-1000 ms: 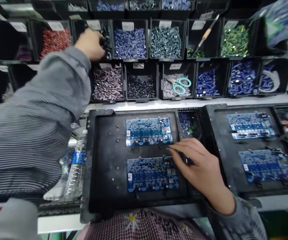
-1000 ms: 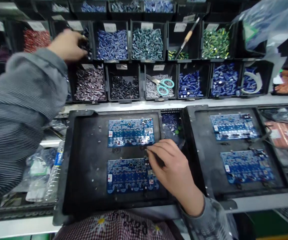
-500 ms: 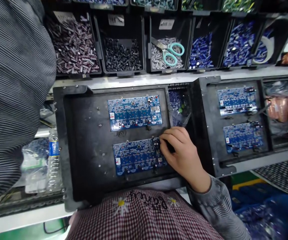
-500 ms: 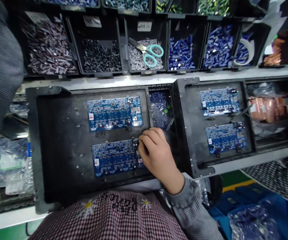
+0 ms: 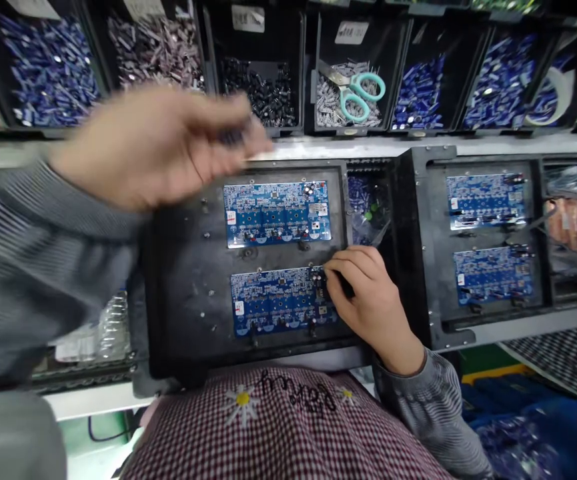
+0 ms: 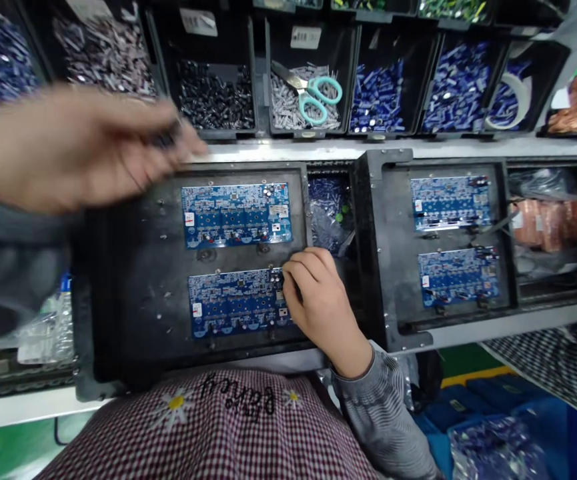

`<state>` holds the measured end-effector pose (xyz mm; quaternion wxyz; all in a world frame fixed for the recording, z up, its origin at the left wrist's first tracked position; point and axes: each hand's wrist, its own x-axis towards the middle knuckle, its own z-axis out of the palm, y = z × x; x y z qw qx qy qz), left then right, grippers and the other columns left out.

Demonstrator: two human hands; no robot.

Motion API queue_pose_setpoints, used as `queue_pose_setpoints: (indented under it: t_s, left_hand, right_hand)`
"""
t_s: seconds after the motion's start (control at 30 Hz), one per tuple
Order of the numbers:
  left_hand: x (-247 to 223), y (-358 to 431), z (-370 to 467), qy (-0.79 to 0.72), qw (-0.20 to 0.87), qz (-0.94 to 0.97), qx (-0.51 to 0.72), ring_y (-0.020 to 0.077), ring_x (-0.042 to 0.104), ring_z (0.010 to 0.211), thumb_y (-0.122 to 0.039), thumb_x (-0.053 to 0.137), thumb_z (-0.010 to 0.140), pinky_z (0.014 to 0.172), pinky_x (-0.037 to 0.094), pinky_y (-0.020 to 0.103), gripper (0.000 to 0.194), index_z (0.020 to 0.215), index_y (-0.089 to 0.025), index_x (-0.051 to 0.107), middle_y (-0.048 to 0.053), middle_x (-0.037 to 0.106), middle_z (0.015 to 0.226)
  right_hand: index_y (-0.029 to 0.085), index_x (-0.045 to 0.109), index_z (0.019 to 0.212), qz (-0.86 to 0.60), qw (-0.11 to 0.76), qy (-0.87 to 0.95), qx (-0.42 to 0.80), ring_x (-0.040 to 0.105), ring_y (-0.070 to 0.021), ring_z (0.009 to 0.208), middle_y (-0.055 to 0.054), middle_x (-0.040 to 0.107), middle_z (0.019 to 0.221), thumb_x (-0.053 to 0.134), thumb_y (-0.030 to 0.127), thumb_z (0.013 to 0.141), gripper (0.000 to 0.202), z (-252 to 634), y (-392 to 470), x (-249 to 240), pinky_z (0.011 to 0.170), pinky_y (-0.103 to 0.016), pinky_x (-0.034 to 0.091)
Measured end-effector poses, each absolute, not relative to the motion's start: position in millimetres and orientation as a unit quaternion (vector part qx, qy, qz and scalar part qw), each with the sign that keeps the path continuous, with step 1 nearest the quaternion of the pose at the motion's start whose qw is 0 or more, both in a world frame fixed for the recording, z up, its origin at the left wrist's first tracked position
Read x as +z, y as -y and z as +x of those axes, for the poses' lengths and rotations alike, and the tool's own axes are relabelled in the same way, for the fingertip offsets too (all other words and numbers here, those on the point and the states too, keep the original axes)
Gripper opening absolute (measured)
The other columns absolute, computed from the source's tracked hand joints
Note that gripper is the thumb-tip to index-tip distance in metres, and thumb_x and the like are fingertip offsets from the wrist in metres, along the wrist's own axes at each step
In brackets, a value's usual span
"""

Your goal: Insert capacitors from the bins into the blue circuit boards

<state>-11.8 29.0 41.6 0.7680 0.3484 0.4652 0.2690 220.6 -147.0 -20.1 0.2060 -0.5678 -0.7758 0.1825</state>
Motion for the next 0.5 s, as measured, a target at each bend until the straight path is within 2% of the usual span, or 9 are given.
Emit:
queue_pose_setpoints:
  t_s: [0.07,0.13,0.3,0.43,0.5]
  left_hand:
    - [29.9,7.8,-3.6,-0.451,0.793,0.353,0.206,0.0161,0.067,0.085,-0.005,0.058,0.086,0.072,0.054,0.019,0.015,0.096,0.003,0.065,0.013,0.069,0.092]
    - [16.9,42.9,5.3,-0.447,0.820,0.330,0.140,0.0149,0.067,0.078,-0.004,0.060,0.082,0.066,0.054,0.018,0.012,0.092,-0.001,0.066,0.013,0.070,0.087]
    - [-4.2,88.1,18.0,-0.445,0.819,0.347,0.101,0.0067,0.057,0.054,-0.022,0.068,0.082,0.049,0.047,0.015,0.014,0.085,-0.008,0.067,0.004,0.065,0.068]
    - [-5.9,96.5,23.3,-0.457,0.806,0.363,0.099,0.0063,0.053,0.051,-0.031,0.071,0.079,0.046,0.043,0.015,0.024,0.073,-0.008,0.067,0.002,0.060,0.061]
    - [-5.5,99.7,26.1,-0.458,0.817,0.335,0.099,0.0072,0.056,0.053,-0.031,0.074,0.076,0.050,0.045,0.017,0.025,0.072,-0.008,0.066,0.004,0.063,0.063]
  right_hand:
    - [0.017,0.061,0.094,-0.563,0.206,0.781,0.174,0.051,-0.0210,0.097,-0.008,0.062,0.093,0.053,0.011,0.085,0.013,221.5,147.8,-21.1,0.093,-0.042,0.048]
    - [0.017,0.062,0.096,-0.554,0.207,0.787,0.174,0.051,-0.0211,0.098,-0.008,0.063,0.095,0.052,0.011,0.086,0.015,222.5,148.9,-22.1,0.093,-0.042,0.048]
    - [0.022,0.064,0.101,-0.555,0.236,0.777,0.182,0.054,-0.0208,0.097,-0.006,0.066,0.097,0.051,0.013,0.087,0.021,223.1,150.7,-24.7,0.092,-0.044,0.049]
    - [0.020,0.066,0.097,-0.559,0.256,0.770,0.171,0.056,-0.0200,0.092,-0.006,0.067,0.091,0.054,0.015,0.086,0.017,222.5,151.3,-25.5,0.089,-0.043,0.050]
    - [0.021,0.067,0.096,-0.560,0.270,0.764,0.171,0.056,-0.0190,0.090,-0.005,0.067,0.090,0.055,0.014,0.085,0.017,222.2,154.1,-23.3,0.089,-0.041,0.050]
